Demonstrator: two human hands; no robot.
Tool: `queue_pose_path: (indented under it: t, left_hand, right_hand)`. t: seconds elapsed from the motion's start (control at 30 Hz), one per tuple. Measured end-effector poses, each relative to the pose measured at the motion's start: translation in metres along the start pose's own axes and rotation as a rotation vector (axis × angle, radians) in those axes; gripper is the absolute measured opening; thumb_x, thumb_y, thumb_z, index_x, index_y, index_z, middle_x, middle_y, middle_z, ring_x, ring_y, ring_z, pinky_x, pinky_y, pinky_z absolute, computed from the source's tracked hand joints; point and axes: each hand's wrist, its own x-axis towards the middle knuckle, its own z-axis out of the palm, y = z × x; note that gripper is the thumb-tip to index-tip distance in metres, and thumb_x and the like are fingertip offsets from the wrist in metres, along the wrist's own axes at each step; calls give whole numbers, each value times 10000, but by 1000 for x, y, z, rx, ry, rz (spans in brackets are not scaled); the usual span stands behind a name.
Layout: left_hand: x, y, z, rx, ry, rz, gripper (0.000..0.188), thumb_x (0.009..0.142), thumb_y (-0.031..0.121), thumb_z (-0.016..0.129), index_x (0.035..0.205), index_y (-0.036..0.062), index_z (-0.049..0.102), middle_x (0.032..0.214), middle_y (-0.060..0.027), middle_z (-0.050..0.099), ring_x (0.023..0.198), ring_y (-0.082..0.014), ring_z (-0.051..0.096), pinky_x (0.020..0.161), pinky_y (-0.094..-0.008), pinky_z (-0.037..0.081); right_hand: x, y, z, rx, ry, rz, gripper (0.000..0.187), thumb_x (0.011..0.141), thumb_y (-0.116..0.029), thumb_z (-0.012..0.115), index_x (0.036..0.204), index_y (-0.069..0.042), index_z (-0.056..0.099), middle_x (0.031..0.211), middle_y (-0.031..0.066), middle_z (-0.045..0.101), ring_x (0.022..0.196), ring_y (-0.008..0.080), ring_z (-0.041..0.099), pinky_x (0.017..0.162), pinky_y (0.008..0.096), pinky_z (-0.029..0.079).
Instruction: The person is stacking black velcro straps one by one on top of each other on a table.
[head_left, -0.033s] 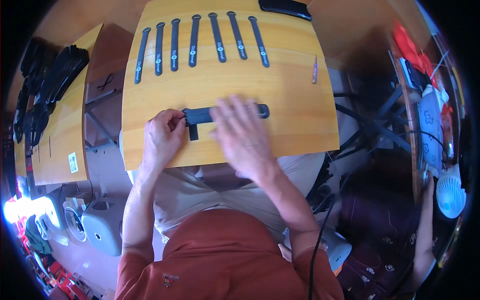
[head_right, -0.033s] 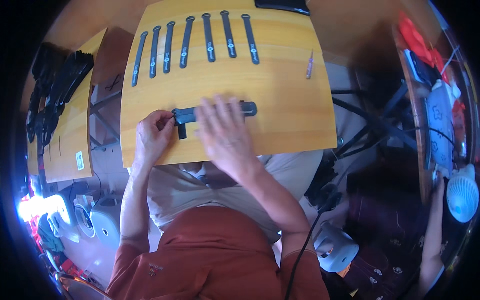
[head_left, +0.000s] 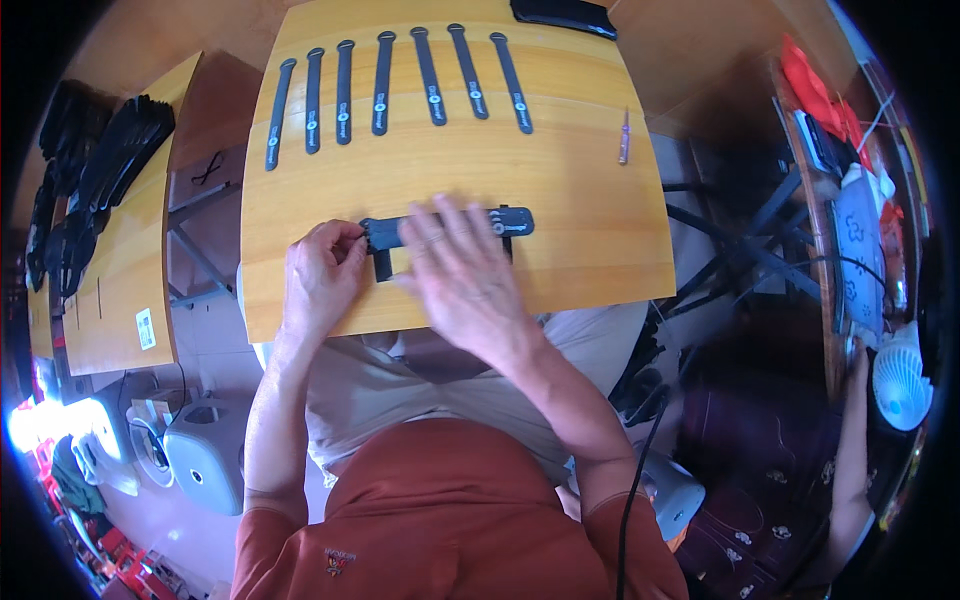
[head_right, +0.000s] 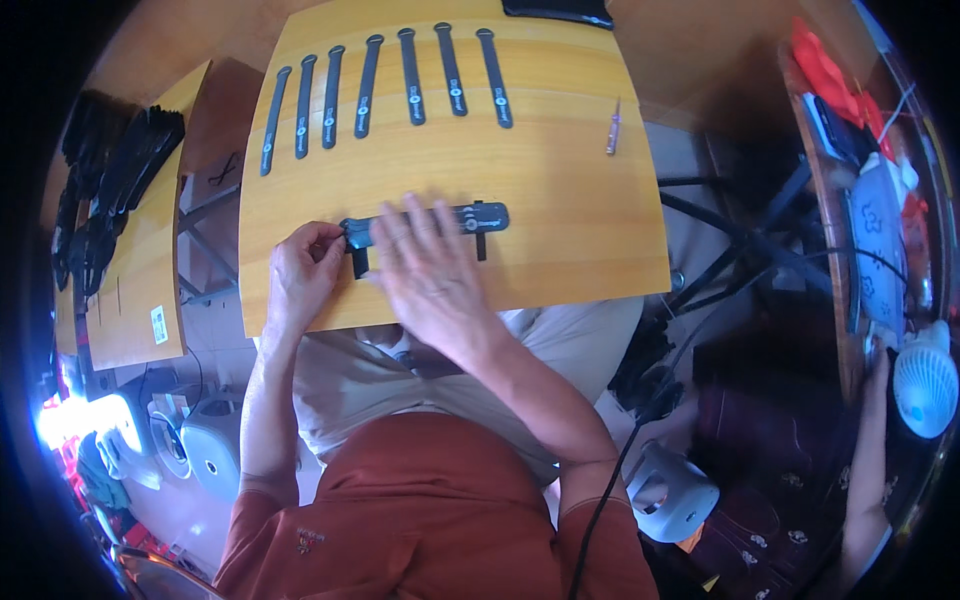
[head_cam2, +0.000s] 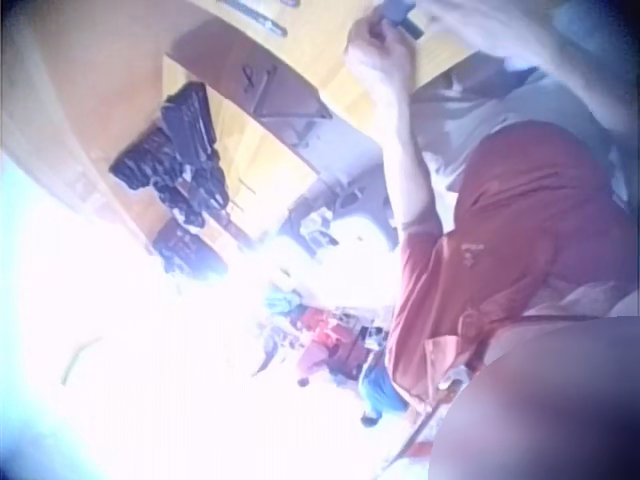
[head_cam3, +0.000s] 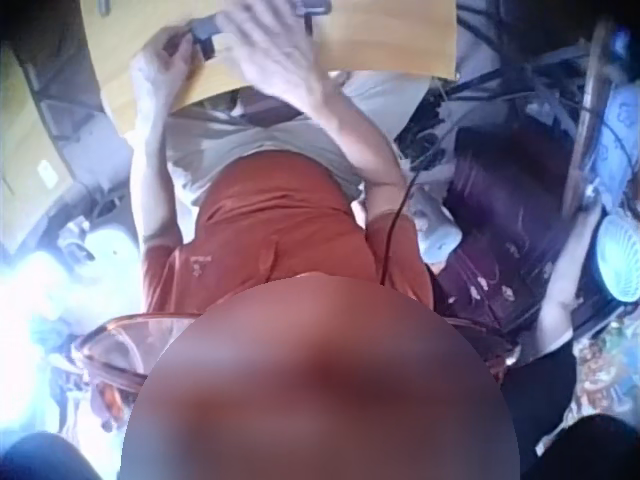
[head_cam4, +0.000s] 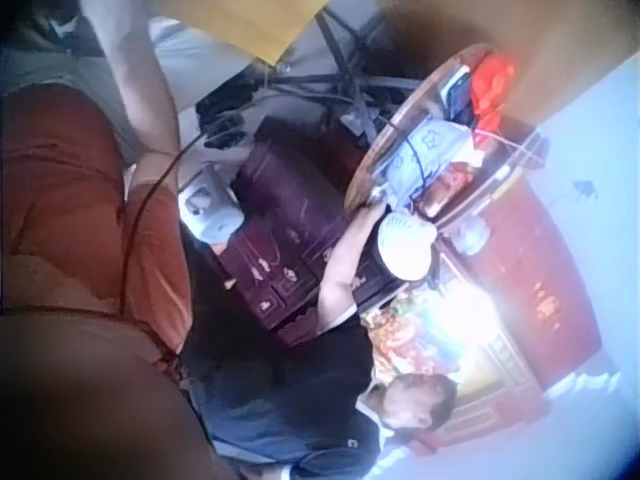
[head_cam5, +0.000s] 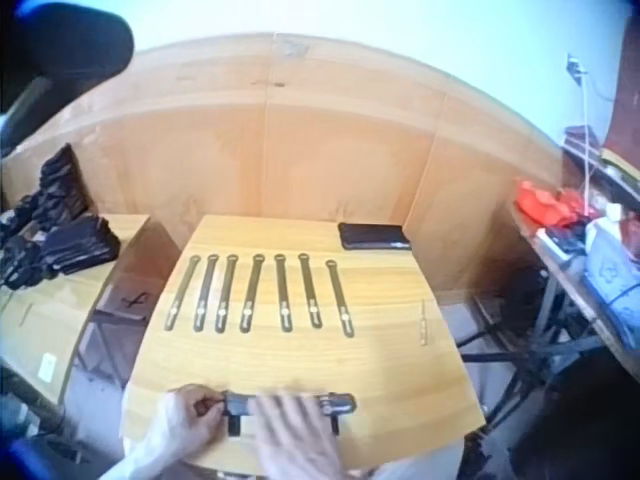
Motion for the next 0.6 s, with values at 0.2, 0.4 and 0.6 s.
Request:
queue_pose_path:
  t: [0.2, 0.4, 0.6]
  left_hand:
    - [-1, 3, -3, 42, 10, -31, 141, 879, 59, 738, 986, -32, 724, 856, -173, 730, 706, -249, 720, 685, -350, 565]
    - [-3, 3, -3, 102, 48, 84, 129, 875, 58, 738, 980, -12, 709, 860, -163, 717, 703, -275, 709, 675, -368, 561]
    - [-12, -7, -2, 140, 140, 165, 79, 886, 61, 738, 947, 21, 707, 918, -152, 693, 730, -288, 696, 660, -378, 556]
  right_hand:
    - [-37, 31, 1, -9, -97, 116, 598, 996, -404, 612, 1405, 32, 582, 1534, 176, 514, 1489, 335, 391, 1235, 519, 258]
    - [-56, 53, -14, -55, -77, 215, 586, 985, -392, 633, 1402, 17, 595, 1518, 164, 535, 1477, 328, 410, 1220, 508, 294]
    - [-46, 59, -21, -49, -1, 172, 471, 961, -317, 674, 1291, 18, 657, 1412, 130, 618, 1338, 314, 528, 1153, 494, 377]
